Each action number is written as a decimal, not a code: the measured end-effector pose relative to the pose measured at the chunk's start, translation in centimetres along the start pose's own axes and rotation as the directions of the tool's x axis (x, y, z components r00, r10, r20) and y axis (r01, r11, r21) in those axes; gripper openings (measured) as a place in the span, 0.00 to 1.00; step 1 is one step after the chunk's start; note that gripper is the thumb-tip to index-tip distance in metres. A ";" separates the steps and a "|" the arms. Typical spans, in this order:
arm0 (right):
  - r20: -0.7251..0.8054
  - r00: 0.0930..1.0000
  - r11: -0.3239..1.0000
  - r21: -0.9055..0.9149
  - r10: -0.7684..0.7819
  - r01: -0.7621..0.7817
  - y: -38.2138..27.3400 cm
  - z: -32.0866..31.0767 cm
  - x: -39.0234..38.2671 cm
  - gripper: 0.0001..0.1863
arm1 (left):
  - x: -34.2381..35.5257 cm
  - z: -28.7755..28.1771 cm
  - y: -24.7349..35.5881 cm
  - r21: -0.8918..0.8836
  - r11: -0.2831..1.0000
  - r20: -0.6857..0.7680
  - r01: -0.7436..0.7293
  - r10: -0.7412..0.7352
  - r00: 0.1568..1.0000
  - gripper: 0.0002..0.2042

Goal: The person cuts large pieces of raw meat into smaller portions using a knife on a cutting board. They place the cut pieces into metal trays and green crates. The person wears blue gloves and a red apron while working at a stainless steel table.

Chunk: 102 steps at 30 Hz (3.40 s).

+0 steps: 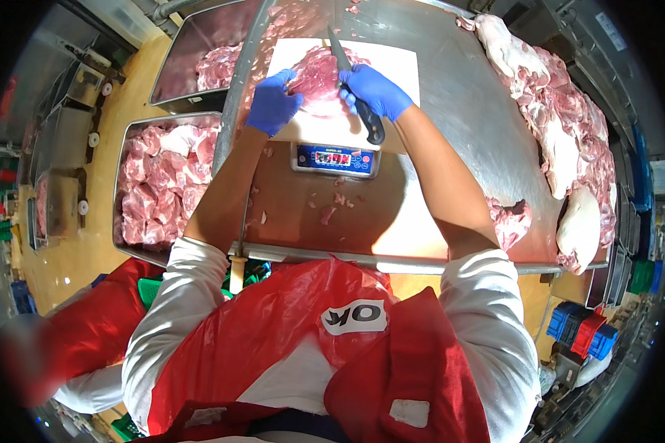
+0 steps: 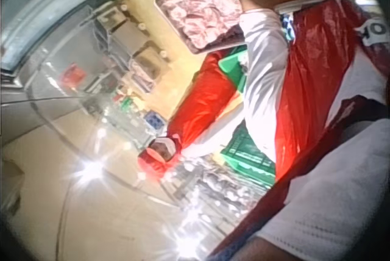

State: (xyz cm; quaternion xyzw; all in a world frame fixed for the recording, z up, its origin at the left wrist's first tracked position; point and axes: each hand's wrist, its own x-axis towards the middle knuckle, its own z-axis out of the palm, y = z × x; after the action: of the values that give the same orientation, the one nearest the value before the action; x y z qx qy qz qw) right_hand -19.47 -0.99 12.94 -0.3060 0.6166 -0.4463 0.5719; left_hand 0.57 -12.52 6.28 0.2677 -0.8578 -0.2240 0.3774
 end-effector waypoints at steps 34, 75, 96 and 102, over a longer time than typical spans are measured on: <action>-0.235 0.969 0.971 0.206 -0.073 0.123 5.8 3.1 -8.3 0.10 | 7.7 -0.9 7.9 0.366 0.919 0.391 0.148 -0.295 0.872 0.21; 0.024 0.978 0.160 -0.985 -0.209 0.059 6.5 10.1 -4.1 0.13 | -6.2 -6.0 -9.9 -0.649 0.686 0.075 0.327 -0.370 0.926 0.03; -0.031 0.965 0.511 -0.852 -0.262 0.112 8.2 9.1 -4.0 0.19 | -8.7 -12.5 -4.7 -0.791 0.233 0.332 0.566 -0.614 0.716 0.04; -0.060 0.998 0.338 -0.939 0.026 -0.065 12.6 0.6 -19.9 0.12 | -2.3 -19.7 -7.0 -0.594 0.545 0.411 0.592 -0.427 0.805 0.03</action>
State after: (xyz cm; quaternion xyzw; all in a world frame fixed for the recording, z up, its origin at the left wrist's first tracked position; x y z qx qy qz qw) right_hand -14.09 21.78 10.24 -0.5541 0.7790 0.0001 0.2937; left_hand 19.02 -19.95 13.13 0.3172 -0.6266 -0.6583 0.2709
